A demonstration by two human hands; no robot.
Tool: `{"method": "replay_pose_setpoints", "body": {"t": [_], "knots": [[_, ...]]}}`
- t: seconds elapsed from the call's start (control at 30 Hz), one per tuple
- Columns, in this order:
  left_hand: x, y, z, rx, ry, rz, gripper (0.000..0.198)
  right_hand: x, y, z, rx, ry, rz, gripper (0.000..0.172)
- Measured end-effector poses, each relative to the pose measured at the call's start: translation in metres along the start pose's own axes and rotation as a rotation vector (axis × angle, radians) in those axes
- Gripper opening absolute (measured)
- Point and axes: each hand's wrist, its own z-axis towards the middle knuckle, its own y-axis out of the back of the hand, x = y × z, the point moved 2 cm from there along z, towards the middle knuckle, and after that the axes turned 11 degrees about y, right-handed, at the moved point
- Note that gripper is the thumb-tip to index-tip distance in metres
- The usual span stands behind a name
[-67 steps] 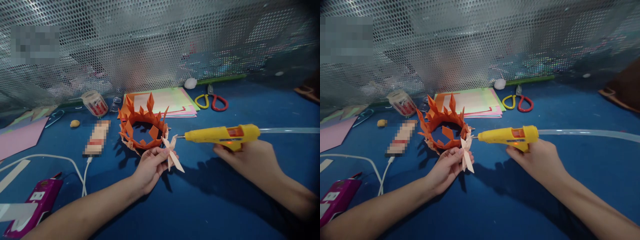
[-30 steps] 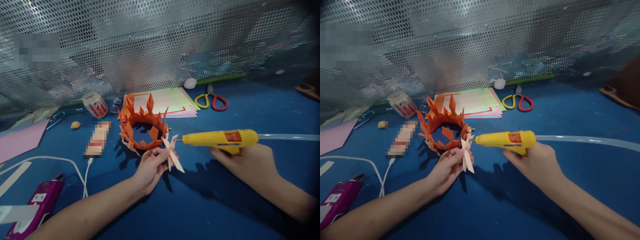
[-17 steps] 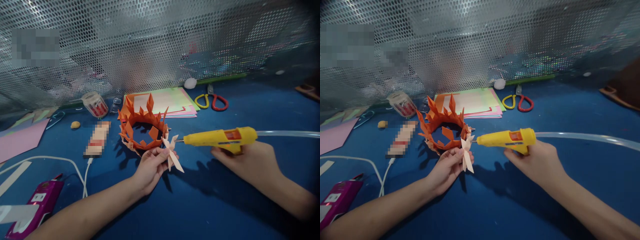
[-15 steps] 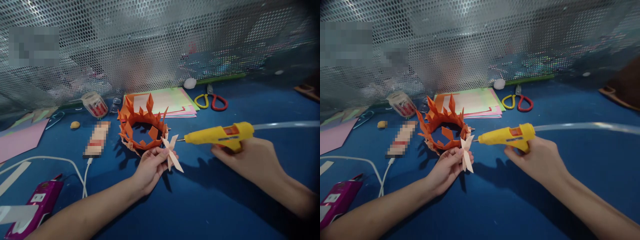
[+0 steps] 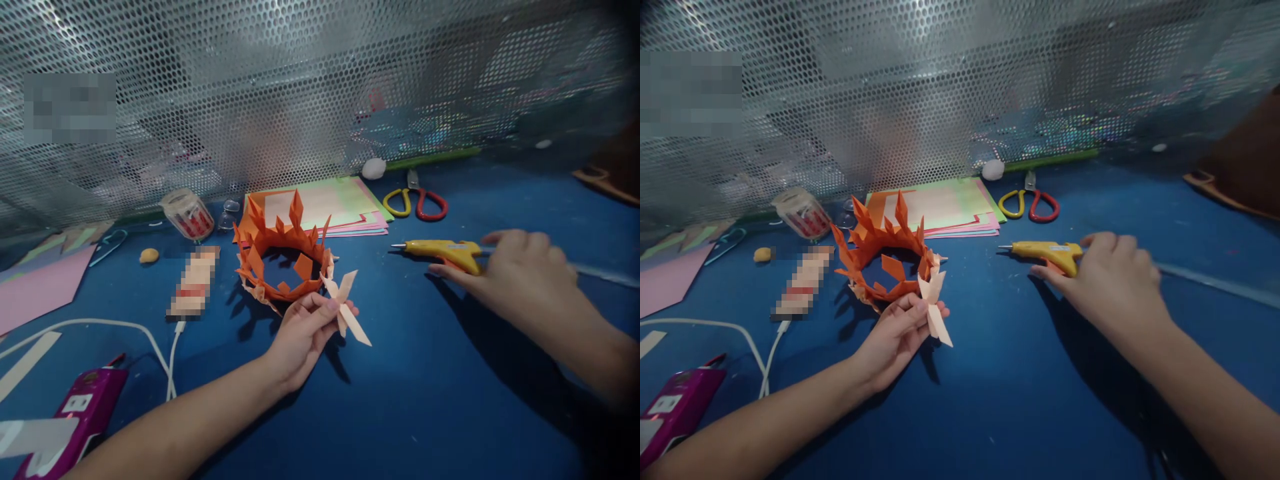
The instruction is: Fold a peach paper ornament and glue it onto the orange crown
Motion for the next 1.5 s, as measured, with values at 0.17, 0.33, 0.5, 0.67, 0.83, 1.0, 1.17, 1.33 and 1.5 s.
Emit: {"method": "replay_pose_setpoints", "body": {"t": [0.17,0.33,0.5,0.67,0.83,1.0,1.17,1.33,1.5], "knots": [[0.001,-0.004,-0.003,0.01,-0.009,0.042,0.034,0.064,0.028,-0.009,0.005,0.327,0.598,0.053],[0.003,-0.004,-0.001,0.015,-0.002,0.106,0.033,0.109,0.042,-0.028,0.152,0.491,1.02,0.063],[0.004,-0.003,-0.001,0.005,0.011,0.092,0.032,0.109,0.037,-0.037,0.218,0.369,1.187,0.072],[0.004,-0.002,-0.001,0.005,-0.014,0.098,0.03,0.115,0.034,-0.041,0.229,0.272,1.297,0.059],[0.007,0.0,0.0,-0.013,-0.041,0.174,0.026,0.118,0.036,-0.042,0.273,0.159,1.419,0.049],[0.006,0.003,0.0,-0.004,-0.153,0.273,0.022,0.116,0.036,-0.042,0.296,0.116,1.54,0.054],[0.001,0.004,-0.004,-0.071,-0.374,0.509,0.018,0.117,0.036,-0.041,0.287,0.129,1.564,0.066],[-0.003,0.001,-0.012,-0.16,-0.549,0.705,0.013,0.119,0.037,-0.041,0.311,0.135,1.562,0.065],[-0.008,-0.003,-0.02,-0.166,-0.748,0.841,0.016,0.118,0.035,-0.044,0.358,0.086,1.592,0.064]]}}
